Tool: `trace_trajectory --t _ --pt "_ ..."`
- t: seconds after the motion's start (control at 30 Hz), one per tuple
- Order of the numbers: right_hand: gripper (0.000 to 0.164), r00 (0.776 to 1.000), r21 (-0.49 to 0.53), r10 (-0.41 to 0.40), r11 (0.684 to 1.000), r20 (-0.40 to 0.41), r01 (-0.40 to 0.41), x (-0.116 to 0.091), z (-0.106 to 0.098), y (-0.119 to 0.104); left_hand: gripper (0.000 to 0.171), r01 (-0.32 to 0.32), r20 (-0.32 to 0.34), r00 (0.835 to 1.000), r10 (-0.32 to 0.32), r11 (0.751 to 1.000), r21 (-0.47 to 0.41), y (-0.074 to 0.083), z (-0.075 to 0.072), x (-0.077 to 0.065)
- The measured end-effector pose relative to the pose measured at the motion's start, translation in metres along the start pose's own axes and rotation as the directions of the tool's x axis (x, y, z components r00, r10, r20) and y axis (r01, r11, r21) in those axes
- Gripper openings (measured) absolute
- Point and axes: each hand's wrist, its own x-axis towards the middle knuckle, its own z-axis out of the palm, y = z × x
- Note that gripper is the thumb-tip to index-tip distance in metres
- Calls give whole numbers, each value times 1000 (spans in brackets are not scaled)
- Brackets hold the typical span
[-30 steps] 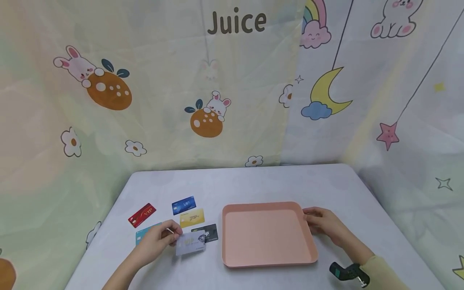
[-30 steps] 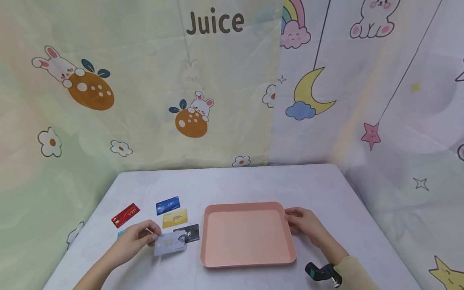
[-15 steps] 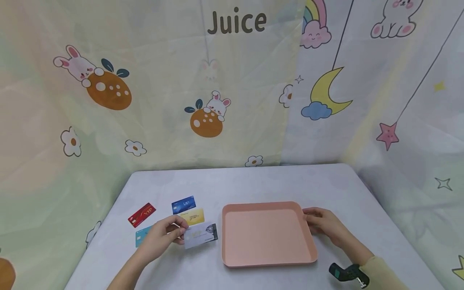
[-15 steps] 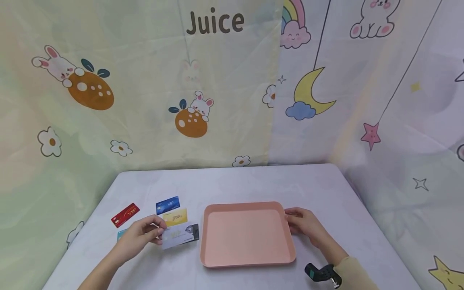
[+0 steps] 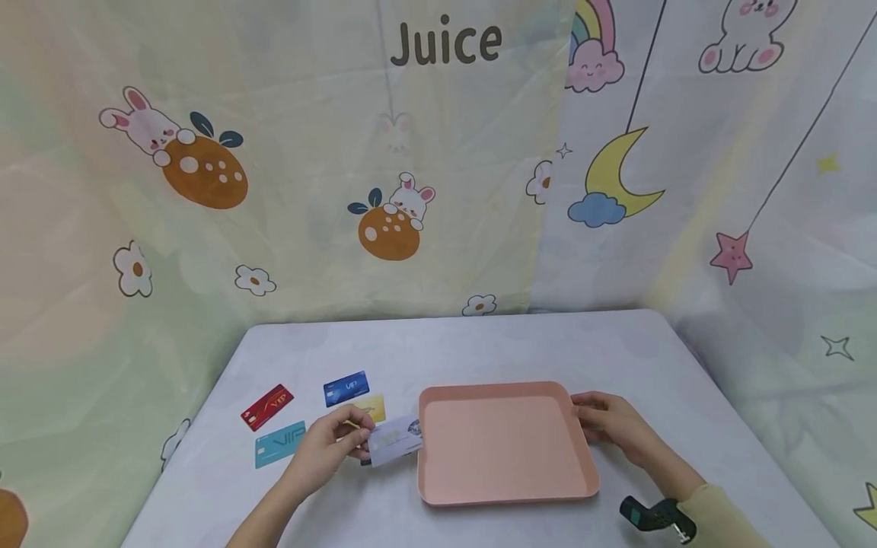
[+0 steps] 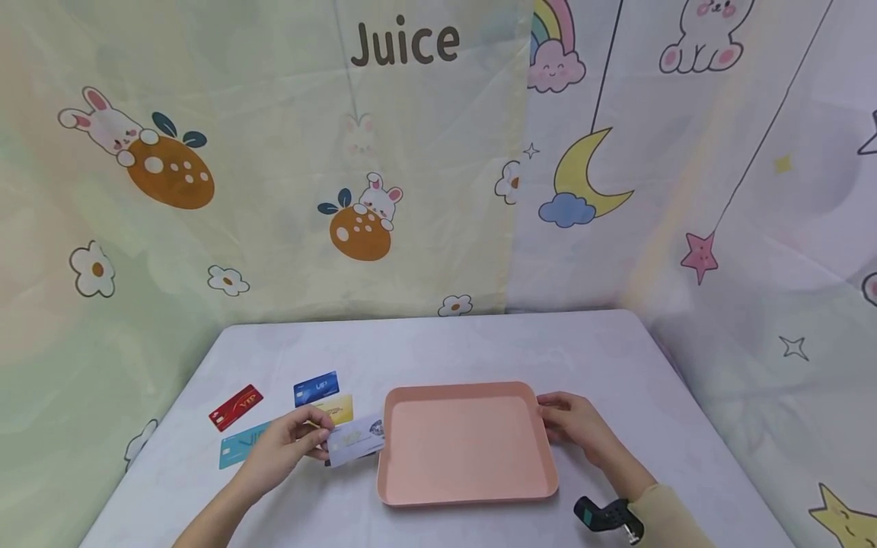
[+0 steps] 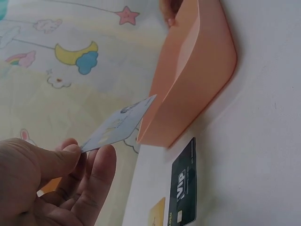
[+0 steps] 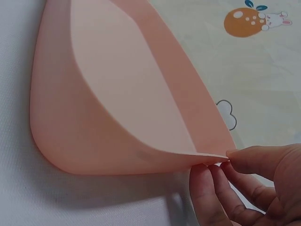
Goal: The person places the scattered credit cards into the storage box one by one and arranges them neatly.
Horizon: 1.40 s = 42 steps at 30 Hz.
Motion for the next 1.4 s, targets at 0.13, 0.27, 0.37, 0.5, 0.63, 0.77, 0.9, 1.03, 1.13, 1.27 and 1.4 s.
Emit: trace_trajectory --t 0.13,0.27,0.37,0.5,0.63,0.77,0.9,1.03,1.13,1.27,1.4 --pt "54 1000 9 1 1000 1 -1 -1 0 0 6 -16 10 1000 17 1000 -21 1 6 3" --pt "54 1000 11 8 1000 4 -8 -1 0 -1 6 -35 33 999 36 999 -36 3 11 6" --pt "53 1000 18 7 1000 9 -7 -1 0 -1 6 -53 55 997 55 998 -38 6 15 8" --pt "53 1000 22 4 1000 6 -4 -2 -1 1 7 -91 81 992 94 995 -36 9 23 11" --pt "53 1000 3 -2 1000 -8 2 -3 -1 1 8 -111 103 988 114 993 -37 13 30 13" --pt "54 1000 -9 -9 1000 -15 8 -2 1 1 8 -113 119 986 117 993 -40 16 36 15" --pt "53 1000 -3 -4 1000 -17 4 -1 2 2 8 -112 132 984 118 992 -52 17 40 16" --pt "53 1000 -7 -4 1000 -22 4 -2 5 1 9 -110 145 982 117 992 -57 17 43 17" --pt "53 1000 -5 -2 1000 -26 2 -2 5 1 9 -110 160 980 118 992 -59 17 47 19" --pt "52 1000 -1 -3 1000 -28 3 -3 5 1 10 -107 179 977 120 991 -76 19 53 20" --pt "52 1000 -8 -3 1000 -28 3 -3 5 1 9 -111 184 975 128 989 -102 20 59 21"
